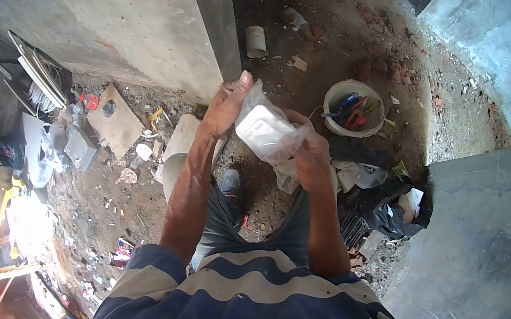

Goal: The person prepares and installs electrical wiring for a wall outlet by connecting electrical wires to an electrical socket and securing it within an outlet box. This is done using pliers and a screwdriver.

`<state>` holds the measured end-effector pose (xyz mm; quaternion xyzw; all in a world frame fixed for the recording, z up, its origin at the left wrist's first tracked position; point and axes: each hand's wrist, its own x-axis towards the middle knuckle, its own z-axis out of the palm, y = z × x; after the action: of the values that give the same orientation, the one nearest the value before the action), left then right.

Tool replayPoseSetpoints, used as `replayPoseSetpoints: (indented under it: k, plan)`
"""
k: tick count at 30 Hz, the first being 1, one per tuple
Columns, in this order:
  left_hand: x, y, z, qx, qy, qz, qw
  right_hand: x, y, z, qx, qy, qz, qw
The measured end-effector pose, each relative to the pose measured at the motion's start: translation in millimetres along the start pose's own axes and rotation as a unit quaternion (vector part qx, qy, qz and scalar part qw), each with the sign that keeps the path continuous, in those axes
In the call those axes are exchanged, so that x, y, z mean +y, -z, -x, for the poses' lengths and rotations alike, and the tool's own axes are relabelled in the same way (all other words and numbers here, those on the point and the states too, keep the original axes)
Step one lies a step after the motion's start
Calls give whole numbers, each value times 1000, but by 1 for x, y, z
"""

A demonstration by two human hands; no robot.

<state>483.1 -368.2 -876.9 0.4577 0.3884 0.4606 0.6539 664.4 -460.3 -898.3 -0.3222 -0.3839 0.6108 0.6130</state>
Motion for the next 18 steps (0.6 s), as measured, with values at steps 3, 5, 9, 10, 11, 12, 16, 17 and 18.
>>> replayPoseSetpoints:
  k: [3, 5, 9, 10, 11, 12, 16, 17, 18]
  plan:
    - [-8, -6, 0, -75, -8, -39, 996, -5, 12, 0, -30, 39, 180, 982]
    - [-14, -8, 0, -105, 0, -55, 993, -10, 14, 1, -38, 71, 282, 956]
    - [-24, -5, -7, -9, 10, -19, 1000, -14, 4, 13, -47, 150, 423, 892]
    - [-25, -6, -8, -8, 12, -24, 1000, -13, 2, 13, -49, 186, 462, 866]
    - [-26, -8, -9, 22, -47, -80, 995, -12, 1, 14, -47, 186, 458, 868]
    - [-26, -10, -8, 51, -105, -133, 984, -11, 1, 16, -49, 194, 451, 870]
    - [-24, -9, -10, 51, -86, -71, 992, -19, -3, 23, -59, 180, 405, 895]
    - [-23, -9, -9, 43, -77, -64, 994, -19, -4, 22, -58, 180, 405, 895]
    - [-23, -11, -10, 43, -76, -64, 994, -18, -5, 21, -72, 194, 396, 895]
